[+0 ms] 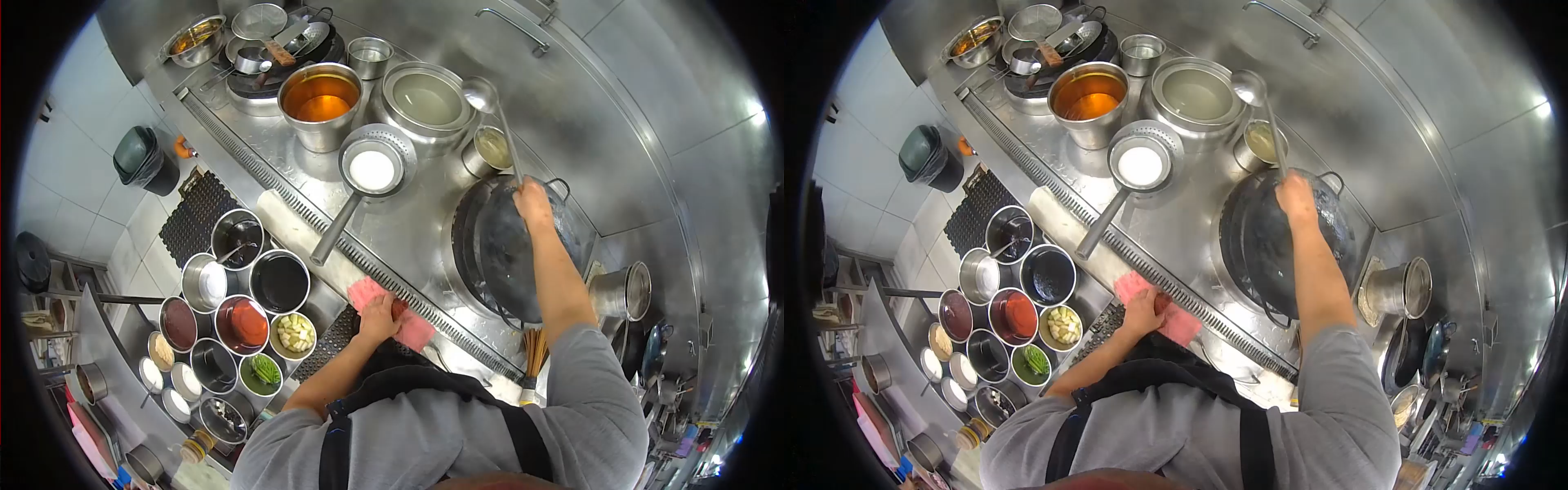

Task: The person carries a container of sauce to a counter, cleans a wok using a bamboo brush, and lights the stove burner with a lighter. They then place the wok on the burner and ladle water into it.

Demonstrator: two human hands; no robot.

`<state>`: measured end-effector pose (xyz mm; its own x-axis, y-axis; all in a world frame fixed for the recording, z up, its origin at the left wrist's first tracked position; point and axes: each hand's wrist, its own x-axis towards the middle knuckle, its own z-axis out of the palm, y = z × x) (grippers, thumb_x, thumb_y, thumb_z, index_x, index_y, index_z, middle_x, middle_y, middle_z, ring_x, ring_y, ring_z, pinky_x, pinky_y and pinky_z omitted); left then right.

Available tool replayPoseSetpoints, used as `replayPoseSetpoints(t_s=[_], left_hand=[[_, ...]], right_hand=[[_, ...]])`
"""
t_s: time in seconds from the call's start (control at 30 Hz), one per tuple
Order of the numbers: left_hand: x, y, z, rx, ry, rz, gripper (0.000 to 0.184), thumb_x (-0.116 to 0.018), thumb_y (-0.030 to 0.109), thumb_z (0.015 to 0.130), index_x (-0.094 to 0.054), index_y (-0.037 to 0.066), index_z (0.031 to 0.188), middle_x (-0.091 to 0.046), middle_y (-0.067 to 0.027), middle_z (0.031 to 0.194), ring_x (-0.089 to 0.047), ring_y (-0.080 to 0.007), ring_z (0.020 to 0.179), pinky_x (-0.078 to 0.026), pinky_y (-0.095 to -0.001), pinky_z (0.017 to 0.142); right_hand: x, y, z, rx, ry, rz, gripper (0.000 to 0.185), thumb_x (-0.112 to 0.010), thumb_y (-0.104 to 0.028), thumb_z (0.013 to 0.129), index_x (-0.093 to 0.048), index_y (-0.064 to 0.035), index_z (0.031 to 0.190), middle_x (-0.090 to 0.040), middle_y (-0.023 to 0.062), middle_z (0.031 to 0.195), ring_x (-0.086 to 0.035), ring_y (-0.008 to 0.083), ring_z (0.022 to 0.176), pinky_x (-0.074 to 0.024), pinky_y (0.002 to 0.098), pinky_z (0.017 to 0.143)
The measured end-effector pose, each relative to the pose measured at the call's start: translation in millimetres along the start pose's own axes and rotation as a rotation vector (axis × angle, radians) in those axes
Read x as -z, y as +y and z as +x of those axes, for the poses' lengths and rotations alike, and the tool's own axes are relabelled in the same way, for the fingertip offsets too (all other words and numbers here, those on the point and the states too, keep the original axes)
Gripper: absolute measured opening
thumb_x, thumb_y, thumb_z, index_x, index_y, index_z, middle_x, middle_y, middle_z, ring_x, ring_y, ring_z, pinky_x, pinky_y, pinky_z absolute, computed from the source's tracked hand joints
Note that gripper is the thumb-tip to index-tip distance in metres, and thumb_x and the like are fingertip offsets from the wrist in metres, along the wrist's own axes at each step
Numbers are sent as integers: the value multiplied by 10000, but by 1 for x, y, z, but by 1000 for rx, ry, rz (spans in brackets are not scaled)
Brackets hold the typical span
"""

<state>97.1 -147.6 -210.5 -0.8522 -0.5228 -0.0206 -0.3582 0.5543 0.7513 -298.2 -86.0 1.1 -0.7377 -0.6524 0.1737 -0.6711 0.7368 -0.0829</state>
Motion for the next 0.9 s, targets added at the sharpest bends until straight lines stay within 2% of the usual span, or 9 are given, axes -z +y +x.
replayPoseSetpoints(t_s=[0.03,0.1,0.17,0.23,0.33,0.43,0.57,0.77,0.9], left_hand=[[-3,-5,1,8,2,0,550,-763,220,698,-541,42,1169,-624,-191,1048,-590,-380,1016,-475,-459,897],[-12,-18,2,-28,27,-65,559,-767,204,682,-539,43,1167,-629,-192,1052,-588,-380,1029,-474,-452,912],[-8,-15,2,6,26,-97,571,-770,183,664,-538,45,1168,-631,-193,1067,-587,-374,1048,-472,-444,929],[-5,-14,4,37,13,-138,581,-766,167,649,-536,47,1168,-633,-189,1080,-588,-365,1060,-470,-439,936],[-6,-16,4,37,14,-121,574,-759,159,641,-540,48,1160,-634,-181,1077,-591,-362,1054,-473,-436,929],[-8,-13,3,22,28,-99,566,-751,156,640,-543,49,1156,-633,-179,1075,-590,-363,1052,-474,-437,926],[-7,-5,3,63,-8,-43,569,-744,171,636,-547,47,1155,-632,-177,1077,-589,-358,1052,-478,-439,919],[-36,-30,3,89,-4,33,527,-723,201,701,-550,21,1165,-635,-221,1050,-603,-394,1025,-483,-463,900],[-17,6,-4,210,20,-13,591,-758,229,711,-535,5,1210,-655,-249,1027,-631,-416,978,-507,-455,851]], right_hand=[[-7,-10,19,5,-5,2,228,-583,-117,809,-613,78,924,-671,267,875,-677,387,842,-530,501,740],[-5,-60,45,-287,-347,298,194,-562,-93,824,-590,75,917,-661,217,767,-670,323,623,-534,451,571],[-34,-85,64,-399,-391,594,161,-556,-81,838,-587,64,900,-619,148,680,-594,239,484,-492,379,458],[-48,-99,74,-470,-419,774,125,-563,-84,847,-581,38,868,-601,106,658,-562,221,472,-478,368,440],[-71,-89,87,-646,-430,1580,102,-609,-105,842,-589,-6,844,-627,107,702,-581,208,523,-465,318,447],[-46,-76,76,-722,-330,1780,106,-626,-103,834,-589,-4,842,-633,113,714,-583,209,533,-455,308,445],[0,-39,38,-615,-180,1856,109,-610,-116,845,-581,-11,851,-637,121,773,-566,176,554,-432,253,436],[64,48,-77,-575,-43,1841,146,-621,-153,839,-584,-16,874,-638,115,796,-562,159,563,-424,247,434],[94,112,-174,-546,-34,1774,177,-618,-152,837,-598,6,914,-634,99,826,-558,135,565,-414,227,423]])
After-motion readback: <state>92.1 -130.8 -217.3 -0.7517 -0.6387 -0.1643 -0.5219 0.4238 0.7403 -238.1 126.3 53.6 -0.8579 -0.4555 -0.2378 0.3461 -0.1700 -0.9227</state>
